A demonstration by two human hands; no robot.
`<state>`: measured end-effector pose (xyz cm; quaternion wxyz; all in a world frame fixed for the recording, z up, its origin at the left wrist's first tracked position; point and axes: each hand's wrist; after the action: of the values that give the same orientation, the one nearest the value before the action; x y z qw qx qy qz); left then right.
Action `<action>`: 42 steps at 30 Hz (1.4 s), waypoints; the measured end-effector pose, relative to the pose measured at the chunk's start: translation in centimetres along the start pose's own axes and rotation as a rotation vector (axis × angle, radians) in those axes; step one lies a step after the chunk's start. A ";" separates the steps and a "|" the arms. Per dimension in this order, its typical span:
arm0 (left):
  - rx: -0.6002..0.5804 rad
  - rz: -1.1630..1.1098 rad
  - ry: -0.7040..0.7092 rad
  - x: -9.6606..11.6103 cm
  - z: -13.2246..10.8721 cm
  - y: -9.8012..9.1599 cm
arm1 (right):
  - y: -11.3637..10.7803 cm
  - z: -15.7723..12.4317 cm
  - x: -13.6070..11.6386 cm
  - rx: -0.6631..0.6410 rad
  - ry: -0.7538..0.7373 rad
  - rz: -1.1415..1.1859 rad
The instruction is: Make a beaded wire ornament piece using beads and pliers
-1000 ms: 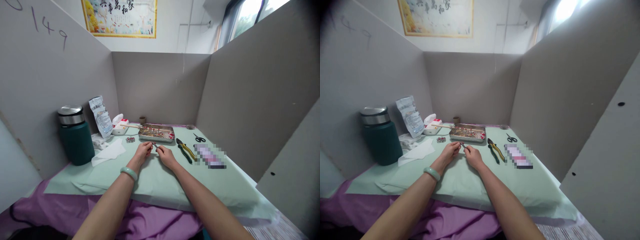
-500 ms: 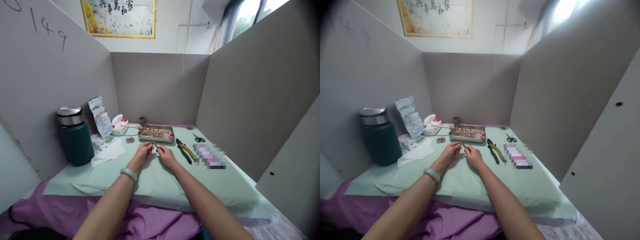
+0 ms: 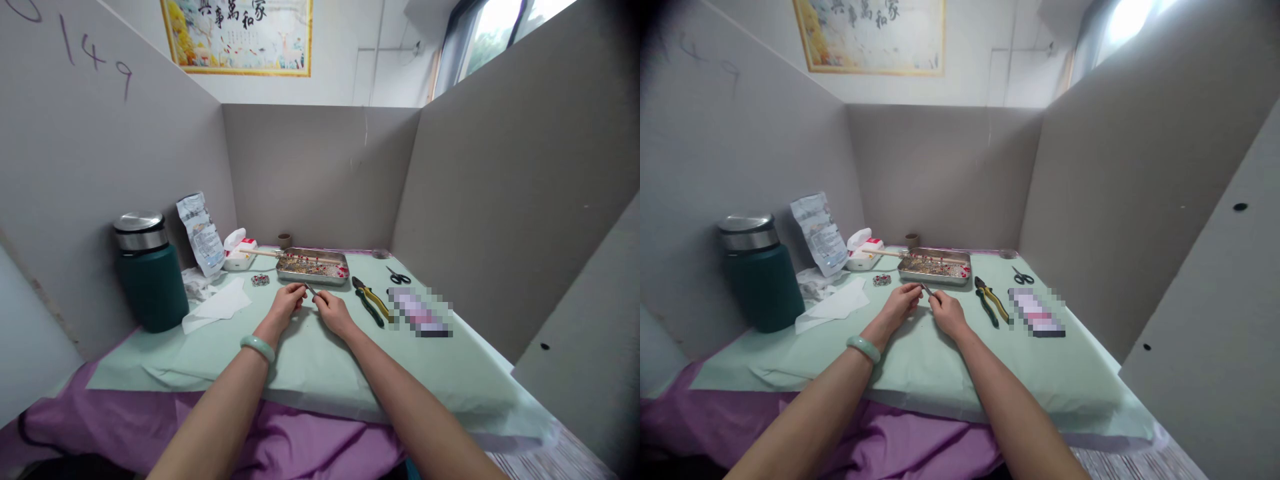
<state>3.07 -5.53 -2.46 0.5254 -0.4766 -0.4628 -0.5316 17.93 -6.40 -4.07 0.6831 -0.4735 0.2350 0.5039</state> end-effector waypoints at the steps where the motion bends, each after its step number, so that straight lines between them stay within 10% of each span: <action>1: -0.001 0.005 0.002 0.0 0.0 0.0 | 0.0 0.0 0.0 0.001 0.000 0.000; 42: -0.032 -0.015 -0.009 0.2 -0.1 0.0 | -0.2 0.2 0.5 -0.038 -0.019 0.038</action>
<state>3.04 -5.64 -2.29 0.5117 -0.4840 -0.4599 -0.5407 18.28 -6.01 -4.32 0.6664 -0.4769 0.2279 0.5258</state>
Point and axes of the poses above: each hand's wrist, its own z-axis towards the middle knuckle, its own y-axis out of the palm, x = y × z, and after that the axes turned 10 degrees about z, right-handed
